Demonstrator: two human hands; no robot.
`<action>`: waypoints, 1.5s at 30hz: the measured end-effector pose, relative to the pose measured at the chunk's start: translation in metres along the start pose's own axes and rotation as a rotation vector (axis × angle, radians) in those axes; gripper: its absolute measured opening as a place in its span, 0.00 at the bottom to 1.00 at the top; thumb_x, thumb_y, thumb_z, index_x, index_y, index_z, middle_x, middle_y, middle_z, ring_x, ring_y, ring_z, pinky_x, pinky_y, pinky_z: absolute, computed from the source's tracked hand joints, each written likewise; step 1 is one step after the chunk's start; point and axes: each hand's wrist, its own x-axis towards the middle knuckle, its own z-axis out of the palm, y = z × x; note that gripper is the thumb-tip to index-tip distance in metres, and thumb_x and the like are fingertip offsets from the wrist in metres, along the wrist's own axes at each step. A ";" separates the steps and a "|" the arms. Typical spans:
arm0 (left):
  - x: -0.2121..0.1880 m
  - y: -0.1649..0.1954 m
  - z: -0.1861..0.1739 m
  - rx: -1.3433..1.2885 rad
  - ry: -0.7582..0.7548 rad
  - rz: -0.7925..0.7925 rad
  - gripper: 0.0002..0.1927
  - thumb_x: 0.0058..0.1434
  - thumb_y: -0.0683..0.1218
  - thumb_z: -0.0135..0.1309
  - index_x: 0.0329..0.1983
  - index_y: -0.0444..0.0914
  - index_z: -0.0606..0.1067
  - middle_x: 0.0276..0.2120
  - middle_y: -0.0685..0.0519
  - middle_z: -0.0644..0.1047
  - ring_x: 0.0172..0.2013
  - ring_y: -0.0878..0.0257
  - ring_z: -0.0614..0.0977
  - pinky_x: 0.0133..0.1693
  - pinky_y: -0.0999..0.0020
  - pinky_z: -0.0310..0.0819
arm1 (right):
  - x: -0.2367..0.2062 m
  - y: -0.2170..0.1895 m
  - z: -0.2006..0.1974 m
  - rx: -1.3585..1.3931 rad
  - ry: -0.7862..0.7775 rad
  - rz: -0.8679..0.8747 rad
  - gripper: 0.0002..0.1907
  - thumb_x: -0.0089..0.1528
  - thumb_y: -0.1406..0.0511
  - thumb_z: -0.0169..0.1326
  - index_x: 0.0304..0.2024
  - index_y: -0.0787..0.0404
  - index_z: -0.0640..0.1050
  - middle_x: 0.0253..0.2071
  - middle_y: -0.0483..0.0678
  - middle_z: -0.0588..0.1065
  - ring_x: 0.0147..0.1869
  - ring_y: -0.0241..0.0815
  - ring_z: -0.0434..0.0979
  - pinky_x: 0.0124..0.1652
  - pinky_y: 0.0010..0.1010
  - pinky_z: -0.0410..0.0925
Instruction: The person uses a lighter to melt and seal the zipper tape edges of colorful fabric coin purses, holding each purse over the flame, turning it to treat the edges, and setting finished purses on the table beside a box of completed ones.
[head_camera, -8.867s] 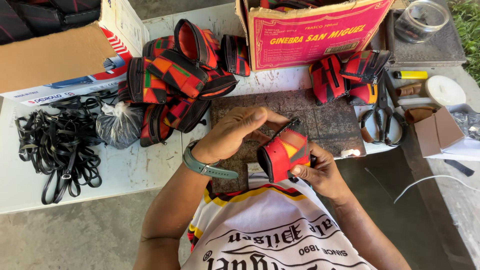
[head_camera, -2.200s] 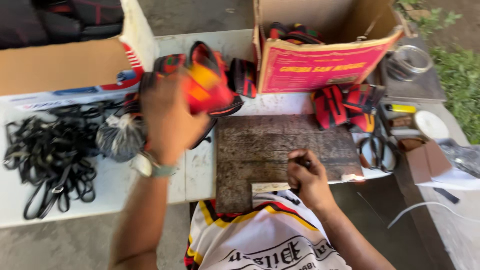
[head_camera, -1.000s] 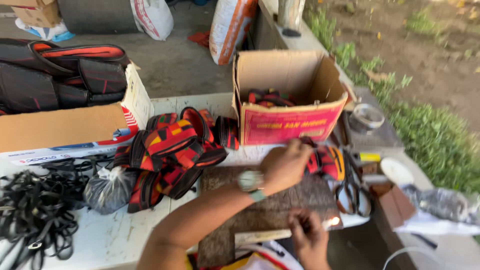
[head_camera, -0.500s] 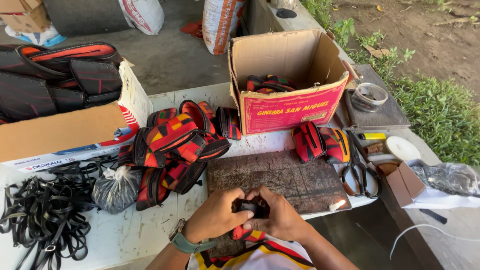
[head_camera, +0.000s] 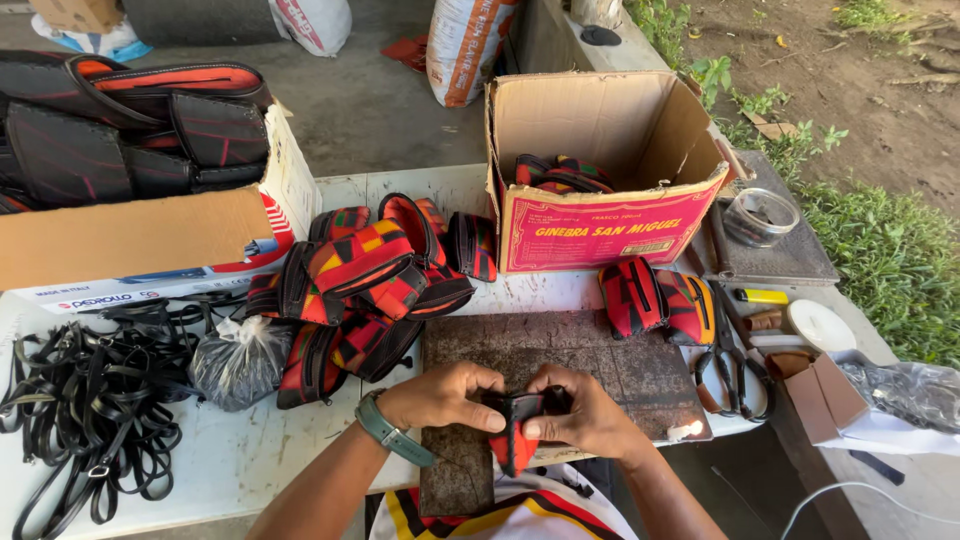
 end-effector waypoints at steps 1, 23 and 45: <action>-0.002 -0.001 -0.002 -0.053 -0.001 -0.028 0.18 0.55 0.55 0.65 0.36 0.37 0.77 0.31 0.57 0.77 0.34 0.72 0.75 0.39 0.73 0.68 | 0.001 0.000 -0.002 -0.059 -0.012 -0.069 0.22 0.51 0.58 0.73 0.38 0.63 0.78 0.33 0.42 0.73 0.37 0.33 0.72 0.36 0.28 0.67; 0.047 -0.051 0.041 0.301 0.779 0.248 0.10 0.60 0.43 0.60 0.38 0.33 0.73 0.30 0.47 0.78 0.32 0.60 0.81 0.35 0.63 0.75 | 0.023 0.030 0.032 -0.177 0.739 -0.185 0.14 0.60 0.68 0.64 0.30 0.62 0.70 0.22 0.39 0.68 0.27 0.28 0.64 0.25 0.24 0.62; 0.036 -0.054 0.080 0.296 1.042 0.336 0.07 0.62 0.37 0.53 0.43 0.34 0.74 0.33 0.47 0.79 0.35 0.61 0.83 0.39 0.66 0.77 | 0.012 0.040 0.033 -0.107 0.634 -0.058 0.08 0.57 0.71 0.60 0.36 0.64 0.74 0.23 0.44 0.75 0.27 0.29 0.72 0.29 0.25 0.68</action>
